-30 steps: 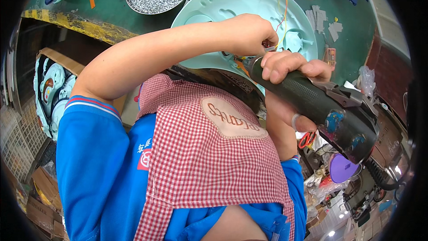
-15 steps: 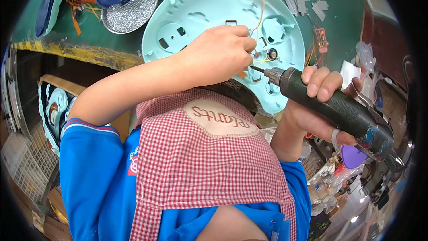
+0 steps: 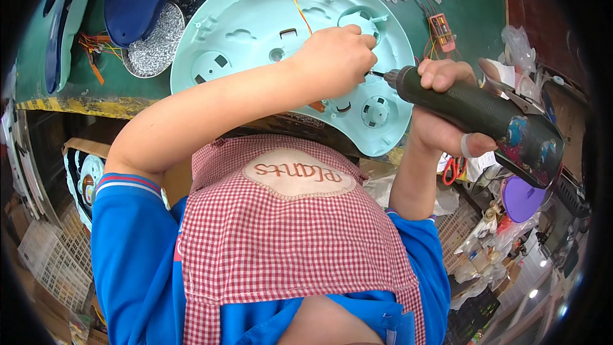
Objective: The person assembles a small electronic device by connecting wires to a circuit board inside a light blue plastic housing. They use a soldering iron to secure connections, cut wires with pliers, and attach a dark blue cover. The person tests the device by inserting batteries and checking for a light indicator.
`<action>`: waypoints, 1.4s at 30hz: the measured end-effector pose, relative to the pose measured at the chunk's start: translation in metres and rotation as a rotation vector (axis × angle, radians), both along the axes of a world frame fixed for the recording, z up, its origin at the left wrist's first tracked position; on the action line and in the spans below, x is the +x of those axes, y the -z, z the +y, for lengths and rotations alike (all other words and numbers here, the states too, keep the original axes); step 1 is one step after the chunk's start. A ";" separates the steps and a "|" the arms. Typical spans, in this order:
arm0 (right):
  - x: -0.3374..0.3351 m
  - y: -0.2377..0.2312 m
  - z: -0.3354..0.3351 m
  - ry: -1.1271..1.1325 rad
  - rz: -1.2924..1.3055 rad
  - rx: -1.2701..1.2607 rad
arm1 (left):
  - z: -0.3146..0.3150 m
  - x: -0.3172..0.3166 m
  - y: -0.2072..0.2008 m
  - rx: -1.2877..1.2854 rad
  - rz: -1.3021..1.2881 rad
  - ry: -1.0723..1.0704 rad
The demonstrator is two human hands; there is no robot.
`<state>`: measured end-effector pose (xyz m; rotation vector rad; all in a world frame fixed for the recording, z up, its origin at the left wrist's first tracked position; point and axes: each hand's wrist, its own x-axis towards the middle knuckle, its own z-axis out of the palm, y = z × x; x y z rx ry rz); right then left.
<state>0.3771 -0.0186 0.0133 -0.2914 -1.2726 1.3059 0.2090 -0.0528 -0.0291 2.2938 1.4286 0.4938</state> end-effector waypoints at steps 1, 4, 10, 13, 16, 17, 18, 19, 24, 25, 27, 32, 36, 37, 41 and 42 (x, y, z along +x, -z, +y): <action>-0.001 0.002 0.000 -0.008 0.006 0.006 | 0.000 0.000 0.001 -0.025 -0.028 -0.011; 0.000 0.009 0.005 -0.018 -0.002 0.037 | -0.001 -0.002 0.003 -0.025 -0.072 -0.020; 0.005 0.009 0.009 -0.053 -0.020 0.045 | 0.000 -0.002 0.003 -0.032 -0.064 -0.021; 0.007 0.000 0.006 -0.044 0.051 -0.007 | 0.004 0.004 0.002 0.030 -0.080 0.007; 0.026 -0.010 0.001 0.022 0.070 0.026 | 0.009 0.012 0.009 0.099 -0.032 0.079; 0.033 -0.013 0.000 0.050 0.066 0.052 | 0.009 0.011 0.012 0.193 -0.084 0.051; 0.039 -0.019 -0.001 0.081 0.057 0.087 | 0.008 0.011 0.016 0.285 -0.138 0.024; 0.046 -0.029 -0.002 0.091 0.057 0.150 | 0.009 0.010 0.013 0.378 -0.204 0.013; 0.101 -0.020 0.015 0.963 -0.316 -0.007 | 0.005 -0.016 0.002 0.086 0.054 0.114; 0.103 -0.016 0.018 0.970 -0.369 -0.020 | 0.006 -0.014 0.000 0.120 0.102 0.153; 0.106 -0.011 0.019 0.946 -0.446 -0.048 | 0.006 -0.012 -0.001 0.155 0.116 0.177; 0.094 -0.005 0.015 0.832 -0.442 -0.108 | 0.006 -0.005 0.010 0.091 -0.016 0.116; 0.106 0.005 0.015 1.231 -0.522 0.151 | 0.011 -0.016 -0.010 -0.127 -0.670 -0.255; 0.105 0.002 0.015 1.430 -0.571 0.305 | 0.010 -0.024 -0.016 0.086 -0.676 -0.320; 0.080 -0.019 -0.010 1.224 -0.639 0.808 | -0.022 -0.094 -0.050 0.102 -0.203 -0.331; 0.063 -0.011 -0.011 0.783 -0.731 0.556 | -0.035 -0.102 -0.046 0.017 -0.091 -0.287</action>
